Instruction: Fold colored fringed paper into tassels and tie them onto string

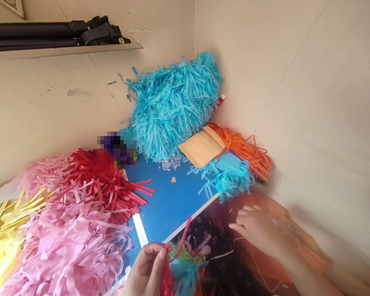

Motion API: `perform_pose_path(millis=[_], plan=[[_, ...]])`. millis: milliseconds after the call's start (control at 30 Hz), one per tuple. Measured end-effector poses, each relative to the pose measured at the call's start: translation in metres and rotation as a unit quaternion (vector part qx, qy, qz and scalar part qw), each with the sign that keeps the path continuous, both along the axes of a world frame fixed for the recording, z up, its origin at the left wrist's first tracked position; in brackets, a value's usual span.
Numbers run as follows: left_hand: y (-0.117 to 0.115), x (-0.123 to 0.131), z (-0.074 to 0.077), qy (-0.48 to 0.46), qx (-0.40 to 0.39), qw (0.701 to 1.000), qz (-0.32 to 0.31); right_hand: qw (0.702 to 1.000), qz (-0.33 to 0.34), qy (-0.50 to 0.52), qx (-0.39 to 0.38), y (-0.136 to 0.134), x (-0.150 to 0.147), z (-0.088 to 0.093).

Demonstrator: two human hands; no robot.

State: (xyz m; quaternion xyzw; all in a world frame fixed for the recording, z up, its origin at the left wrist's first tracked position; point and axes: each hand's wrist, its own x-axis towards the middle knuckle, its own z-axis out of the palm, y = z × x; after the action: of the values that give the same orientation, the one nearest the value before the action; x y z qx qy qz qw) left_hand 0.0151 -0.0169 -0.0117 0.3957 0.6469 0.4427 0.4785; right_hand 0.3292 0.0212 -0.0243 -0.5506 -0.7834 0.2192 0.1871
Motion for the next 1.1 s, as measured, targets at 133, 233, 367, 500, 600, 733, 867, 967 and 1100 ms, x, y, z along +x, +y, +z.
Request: perform_pose_path(millis=[133,233,367,500,600,733,867,967,1100], plan=[[0.001,0.012,0.006,-0.031,0.006,0.999,-0.019,0.979,0.051,0.196,0.037,-0.006,-0.050,-0.001],[-0.006,0.023,0.009,0.017,0.046,0.999,-0.006,0.944,0.092,0.312,0.059,-0.011,-0.102,0.000],[-0.015,0.028,0.006,0.134,0.140,0.981,-0.001,0.889,0.072,0.452,0.025,-0.015,-0.137,-0.002],[-0.018,0.023,-0.002,0.199,0.202,0.958,-0.035,0.882,0.078,0.464,0.033,-0.014,-0.137,-0.009],[-0.017,0.015,-0.007,0.227,0.227,0.944,-0.073,0.886,0.080,0.454,0.056,-0.013,-0.134,-0.012],[-0.014,0.007,-0.009,0.256,0.270,0.918,-0.136,0.898,0.080,0.420,0.103,-0.013,-0.133,-0.009],[-0.011,0.006,-0.008,0.275,0.310,0.894,-0.171,0.909,0.050,0.398,0.110,-0.015,-0.135,-0.006],[-0.012,0.006,-0.011,0.302,0.353,0.868,-0.177,0.912,0.033,0.399,0.090,-0.018,-0.136,-0.006],[-0.014,0.006,-0.016,0.355,0.340,0.854,-0.168,0.917,0.029,0.388,0.090,-0.023,-0.136,-0.005]])
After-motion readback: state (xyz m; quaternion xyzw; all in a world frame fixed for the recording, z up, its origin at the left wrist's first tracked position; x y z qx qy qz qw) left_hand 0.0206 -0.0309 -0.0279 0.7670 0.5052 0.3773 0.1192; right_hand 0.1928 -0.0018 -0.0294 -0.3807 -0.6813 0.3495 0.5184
